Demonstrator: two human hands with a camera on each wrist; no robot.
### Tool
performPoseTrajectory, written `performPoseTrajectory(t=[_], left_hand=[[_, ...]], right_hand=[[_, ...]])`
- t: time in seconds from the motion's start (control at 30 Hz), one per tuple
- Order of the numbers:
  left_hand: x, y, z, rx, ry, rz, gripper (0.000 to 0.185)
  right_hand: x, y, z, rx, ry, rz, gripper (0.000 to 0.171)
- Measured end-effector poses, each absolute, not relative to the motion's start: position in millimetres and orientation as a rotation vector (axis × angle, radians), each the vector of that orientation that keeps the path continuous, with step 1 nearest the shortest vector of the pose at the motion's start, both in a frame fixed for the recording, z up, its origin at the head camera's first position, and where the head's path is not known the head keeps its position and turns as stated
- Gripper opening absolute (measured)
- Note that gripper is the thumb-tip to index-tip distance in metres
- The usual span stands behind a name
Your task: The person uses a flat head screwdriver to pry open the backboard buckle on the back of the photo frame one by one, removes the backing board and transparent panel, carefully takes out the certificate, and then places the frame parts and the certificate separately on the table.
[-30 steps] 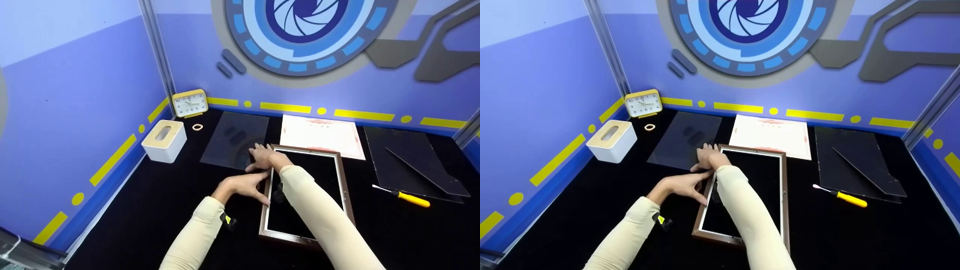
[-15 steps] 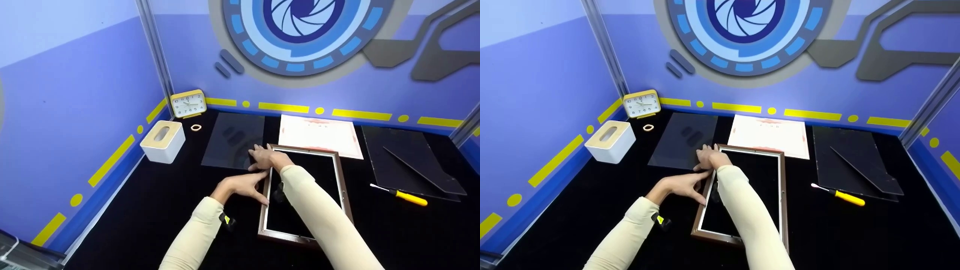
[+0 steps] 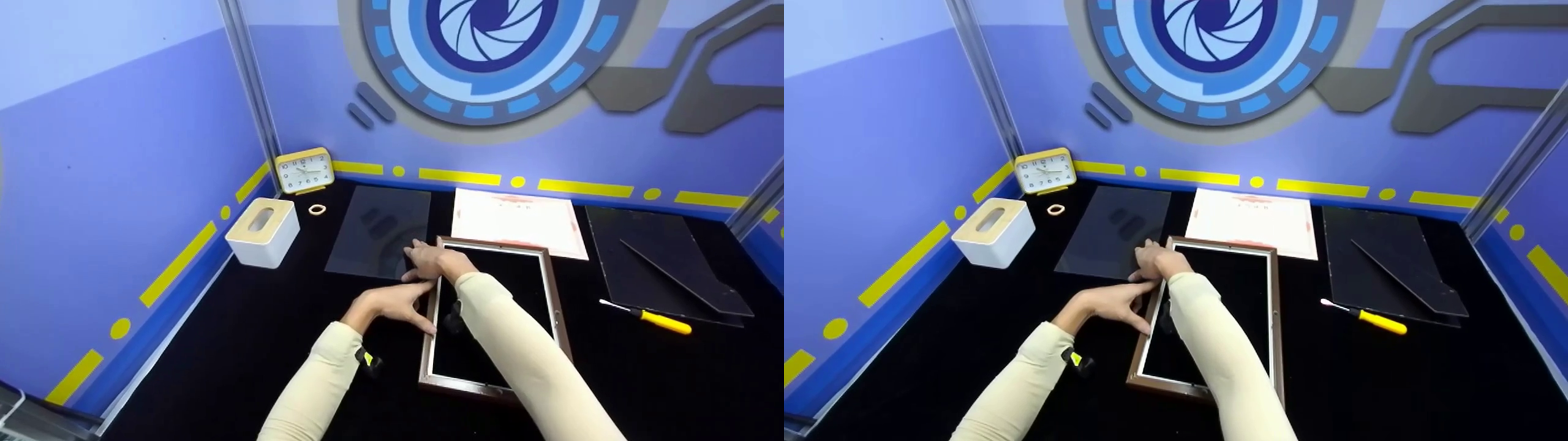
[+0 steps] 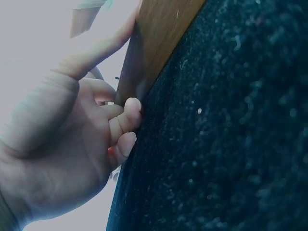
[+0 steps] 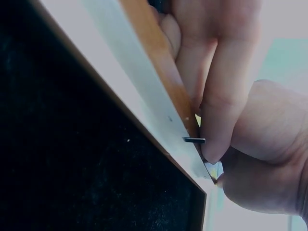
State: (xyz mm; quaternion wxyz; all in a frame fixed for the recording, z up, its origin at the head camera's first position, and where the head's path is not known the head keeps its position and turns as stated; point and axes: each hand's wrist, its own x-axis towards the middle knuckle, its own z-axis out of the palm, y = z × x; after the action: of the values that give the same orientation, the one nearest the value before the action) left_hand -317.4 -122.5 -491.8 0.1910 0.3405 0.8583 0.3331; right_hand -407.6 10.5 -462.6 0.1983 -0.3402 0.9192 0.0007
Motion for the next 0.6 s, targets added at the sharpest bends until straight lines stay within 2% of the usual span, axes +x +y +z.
performPoseTrajectory(t=[0.1,0.3,0.43,0.6], left_hand=[[-317,-123,-493,0.953,2.421,0.926,0.094],[-316,-117,-493,0.929,2.413,0.894,0.109],[-316,-117,-492,0.914,2.390,0.902,0.112],[-317,-121,-492,0.901,2.408,0.909,0.115]], right_hand=[[-408,10,-464,-0.955,2.576,-0.019,0.084],[-405,29,-462,-0.939,2.632,-0.292,0.078],[-397,49,-447,-0.967,2.676,-0.453,0.072],[-375,89,-427,-1.067,2.720,-0.578,0.072]])
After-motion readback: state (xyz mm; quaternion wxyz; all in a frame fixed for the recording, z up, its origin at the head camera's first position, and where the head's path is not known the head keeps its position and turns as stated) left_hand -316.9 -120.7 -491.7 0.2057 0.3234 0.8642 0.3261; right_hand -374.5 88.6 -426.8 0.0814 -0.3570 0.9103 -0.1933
